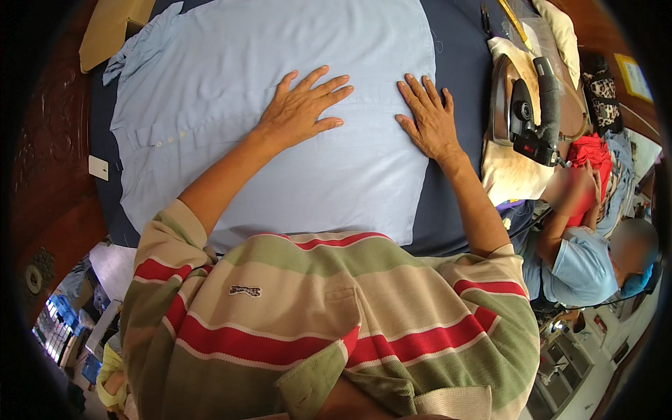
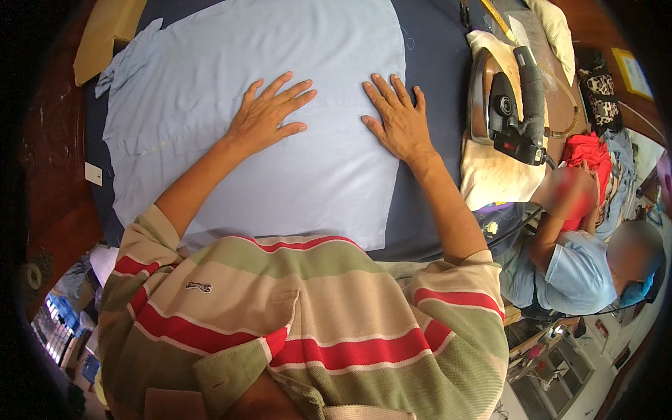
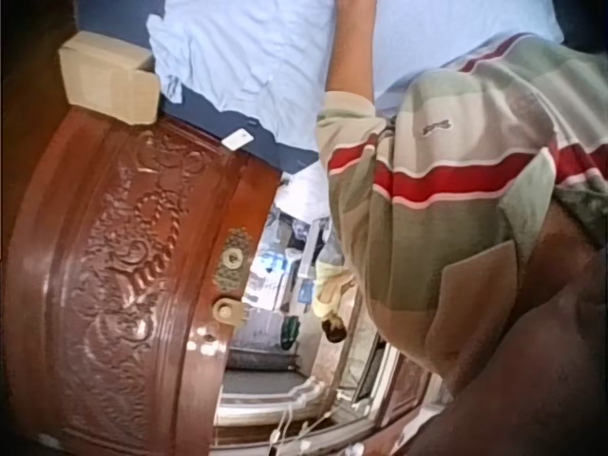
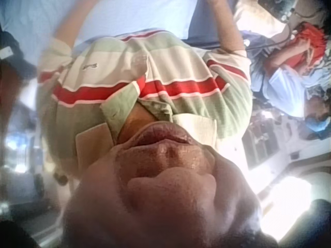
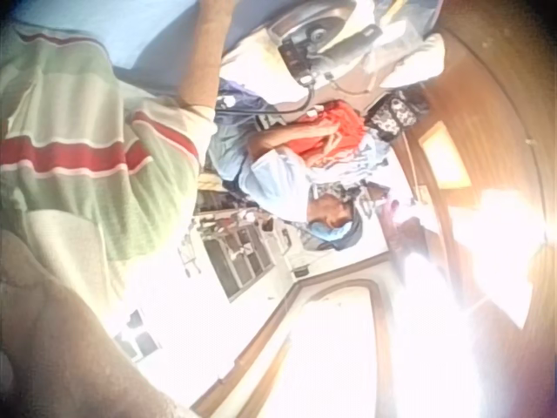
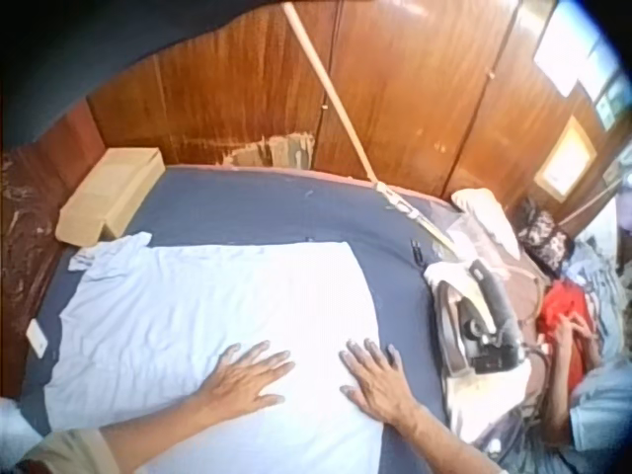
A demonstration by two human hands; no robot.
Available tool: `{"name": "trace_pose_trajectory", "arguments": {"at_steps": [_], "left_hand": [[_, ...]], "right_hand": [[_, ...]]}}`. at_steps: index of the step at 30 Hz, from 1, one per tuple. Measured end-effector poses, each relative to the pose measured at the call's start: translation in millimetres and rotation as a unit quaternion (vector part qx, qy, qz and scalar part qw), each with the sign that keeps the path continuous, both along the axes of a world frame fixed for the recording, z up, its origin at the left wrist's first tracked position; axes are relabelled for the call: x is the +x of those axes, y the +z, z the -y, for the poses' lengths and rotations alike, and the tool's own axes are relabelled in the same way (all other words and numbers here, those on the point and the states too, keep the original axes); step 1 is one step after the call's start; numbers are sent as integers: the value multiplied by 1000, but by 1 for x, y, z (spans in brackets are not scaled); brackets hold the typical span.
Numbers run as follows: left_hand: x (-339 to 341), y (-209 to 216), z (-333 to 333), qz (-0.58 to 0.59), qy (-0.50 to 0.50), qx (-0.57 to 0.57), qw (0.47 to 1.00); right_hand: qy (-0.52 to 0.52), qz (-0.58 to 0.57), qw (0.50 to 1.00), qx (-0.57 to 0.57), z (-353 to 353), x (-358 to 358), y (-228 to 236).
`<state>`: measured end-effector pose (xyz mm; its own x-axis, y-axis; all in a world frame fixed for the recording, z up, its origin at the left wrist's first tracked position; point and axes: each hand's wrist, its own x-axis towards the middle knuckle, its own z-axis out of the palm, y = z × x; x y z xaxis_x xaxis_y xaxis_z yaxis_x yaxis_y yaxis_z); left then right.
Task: The person irons a blue shirt on an ironing board using a steam iron. The person spreads the shirt flat, presses various sections including the back, collar, and sleeves, and folds the shirt at several points during the process.
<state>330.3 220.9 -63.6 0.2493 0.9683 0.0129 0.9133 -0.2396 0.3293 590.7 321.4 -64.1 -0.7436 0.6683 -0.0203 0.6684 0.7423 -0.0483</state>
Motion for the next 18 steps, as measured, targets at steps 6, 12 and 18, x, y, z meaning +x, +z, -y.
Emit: {"name": "trace_pose_trajectory", "arguments": {"at_steps": [6,12,18], "left_hand": [[-1,8,2,-41,-13,-21,999],[-3,3,5,-36,-13,-12,999],[-1,13,3,-48,-12,-41,998]], "right_hand": [[15,-7,1000,-4,-2,1,2],[-42,-118,974,188,-45,27,85],[-311,-19,948,62,-138,124,128]]}}
